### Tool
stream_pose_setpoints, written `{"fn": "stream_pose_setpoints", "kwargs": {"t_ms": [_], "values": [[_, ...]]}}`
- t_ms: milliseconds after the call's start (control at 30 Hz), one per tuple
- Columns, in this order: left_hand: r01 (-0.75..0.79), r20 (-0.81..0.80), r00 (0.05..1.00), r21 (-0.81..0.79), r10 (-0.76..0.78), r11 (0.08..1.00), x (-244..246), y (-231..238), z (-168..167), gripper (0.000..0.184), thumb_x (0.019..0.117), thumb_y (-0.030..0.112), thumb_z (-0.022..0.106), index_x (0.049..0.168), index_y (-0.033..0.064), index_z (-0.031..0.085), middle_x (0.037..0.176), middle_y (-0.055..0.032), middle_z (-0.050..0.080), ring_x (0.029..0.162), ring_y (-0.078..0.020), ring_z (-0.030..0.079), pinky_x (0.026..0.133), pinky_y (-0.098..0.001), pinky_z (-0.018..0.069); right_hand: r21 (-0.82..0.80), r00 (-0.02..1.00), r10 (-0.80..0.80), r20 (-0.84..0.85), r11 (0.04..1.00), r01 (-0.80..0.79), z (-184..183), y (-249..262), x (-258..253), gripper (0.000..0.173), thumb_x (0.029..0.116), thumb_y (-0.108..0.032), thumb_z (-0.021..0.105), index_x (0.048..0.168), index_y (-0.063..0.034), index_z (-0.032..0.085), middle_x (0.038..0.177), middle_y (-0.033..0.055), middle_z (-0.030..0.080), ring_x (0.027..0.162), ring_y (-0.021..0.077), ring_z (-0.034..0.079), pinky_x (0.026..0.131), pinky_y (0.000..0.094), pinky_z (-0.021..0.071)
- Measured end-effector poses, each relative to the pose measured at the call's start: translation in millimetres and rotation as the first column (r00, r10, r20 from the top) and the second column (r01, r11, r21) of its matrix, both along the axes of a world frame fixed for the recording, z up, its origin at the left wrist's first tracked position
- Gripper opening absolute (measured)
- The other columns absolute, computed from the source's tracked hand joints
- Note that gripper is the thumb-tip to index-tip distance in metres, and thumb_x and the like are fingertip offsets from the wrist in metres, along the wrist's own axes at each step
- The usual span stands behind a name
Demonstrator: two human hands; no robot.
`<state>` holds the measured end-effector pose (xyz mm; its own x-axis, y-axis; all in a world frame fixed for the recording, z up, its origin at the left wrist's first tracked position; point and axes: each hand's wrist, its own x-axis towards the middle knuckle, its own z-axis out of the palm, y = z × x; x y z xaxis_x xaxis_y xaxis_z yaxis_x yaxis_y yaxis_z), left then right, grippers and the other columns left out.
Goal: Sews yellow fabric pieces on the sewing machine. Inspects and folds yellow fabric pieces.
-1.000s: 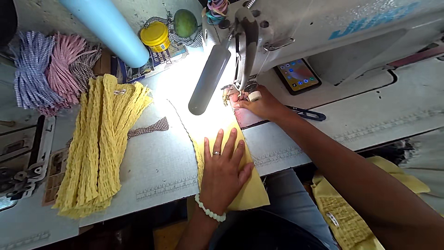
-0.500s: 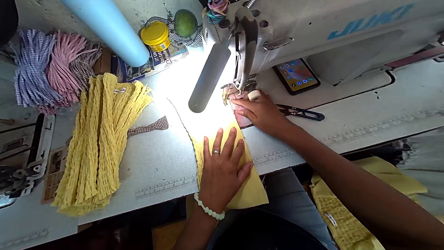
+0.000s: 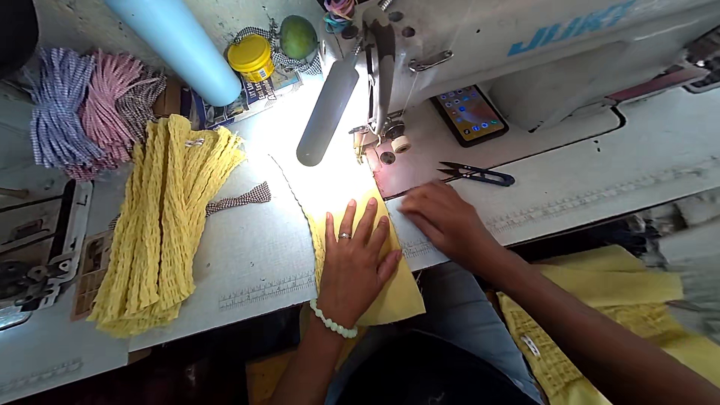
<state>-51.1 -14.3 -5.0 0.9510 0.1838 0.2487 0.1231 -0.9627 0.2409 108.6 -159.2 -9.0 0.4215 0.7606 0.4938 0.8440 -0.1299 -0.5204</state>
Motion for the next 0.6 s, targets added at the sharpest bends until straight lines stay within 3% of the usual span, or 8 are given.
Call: {"fn": "stream_pose_setpoints", "kwargs": {"t_ms": [133, 300, 367, 433, 500, 600], "values": [[0.006, -0.010, 1.000, -0.004, -0.006, 1.000, 0.2, 0.5, 0.3, 0.054, 0.1049, 0.053, 0.041, 0.135, 0.0174, 0.068, 0.154, -0.0072, 0.053, 0.145, -0.0390, 0.043, 0.114, -0.0734, 0.0251, 0.125, 0.996, -0.040, -0.082, 0.991, 0.050, -8.9, -69.7, -61.7, 0.014, 0.1035, -0.016, 0.055, 0.105, -0.0098, 0.068, 0.093, 0.0058, 0.069, 0.089, 0.0145, 0.065, 0.083, 0.0257, 0.0532], [0.055, 0.029, 0.998, 0.033, -0.056, 0.998, -2.2, -1.8, -0.4, 0.048, 0.1070, 0.046, 0.042, 0.132, 0.0147, 0.069, 0.151, -0.0082, 0.056, 0.143, -0.0392, 0.046, 0.113, -0.0733, 0.0263, 0.178, 0.992, 0.043, -0.119, 0.984, -0.022, -38.9, -80.0, -93.7, 0.010, 0.1026, -0.017, 0.060, 0.108, -0.0137, 0.068, 0.104, 0.0040, 0.068, 0.098, 0.0134, 0.064, 0.088, 0.0226, 0.0521], [0.078, 0.115, 0.990, 0.042, -0.083, 0.996, -9.1, -12.1, 0.1, 0.030, 0.1052, 0.028, 0.053, 0.119, 0.0118, 0.074, 0.134, -0.0085, 0.068, 0.128, -0.0332, 0.061, 0.108, -0.0614, 0.0415, 0.145, 0.990, 0.059, -0.129, 0.989, -0.040, -37.4, -73.0, -95.6, 0.017, 0.1024, -0.026, 0.063, 0.113, -0.0142, 0.069, 0.108, 0.0045, 0.069, 0.101, 0.0143, 0.063, 0.090, 0.0234, 0.0517], [0.101, 0.186, 0.977, 0.010, -0.101, 0.995, -21.2, -28.0, 0.8, 0.019, 0.0988, 0.009, 0.059, 0.107, 0.0063, 0.075, 0.112, -0.0109, 0.073, 0.107, -0.0291, 0.069, 0.095, -0.0436, 0.0549, 0.131, 0.985, 0.047, -0.166, 0.991, -0.025, -34.8, -66.2, -97.3, 0.026, 0.0989, -0.034, 0.068, 0.112, -0.0117, 0.069, 0.107, 0.0063, 0.070, 0.099, 0.0149, 0.064, 0.088, 0.0226, 0.0523], [0.108, 0.225, 0.970, -0.056, -0.093, 0.993, -36.5, -41.2, -2.2, 0.017, 0.0969, 0.006, 0.060, 0.103, 0.0043, 0.075, 0.108, -0.0117, 0.072, 0.103, -0.0263, 0.068, 0.092, -0.0343, 0.0557, 0.132, 0.976, 0.030, -0.217, 0.991, -0.001, -32.7, -60.6, -99.6, 0.029, 0.0946, -0.033, 0.073, 0.109, -0.0091, 0.065, 0.104, 0.0072, 0.070, 0.098, 0.0128, 0.065, 0.087, 0.0195, 0.0536], [0.124, 0.266, 0.960, -0.142, -0.083, 0.982, -55.8, -48.3, -11.4, 0.017, 0.0969, 0.008, 0.059, 0.105, 0.0058, 0.074, 0.117, -0.0117, 0.070, 0.116, -0.0239, 0.064, 0.103, -0.0298, 0.0496, 0.116, 0.940, 0.033, -0.340, 0.993, 0.007, -29.8, -55.5, -105.5, 0.030, 0.0930, -0.026, 0.074, 0.110, -0.0053, 0.061, 0.098, 0.0074, 0.068, 0.090, 0.0077, 0.066, 0.082, 0.0162, 0.0545]]}}
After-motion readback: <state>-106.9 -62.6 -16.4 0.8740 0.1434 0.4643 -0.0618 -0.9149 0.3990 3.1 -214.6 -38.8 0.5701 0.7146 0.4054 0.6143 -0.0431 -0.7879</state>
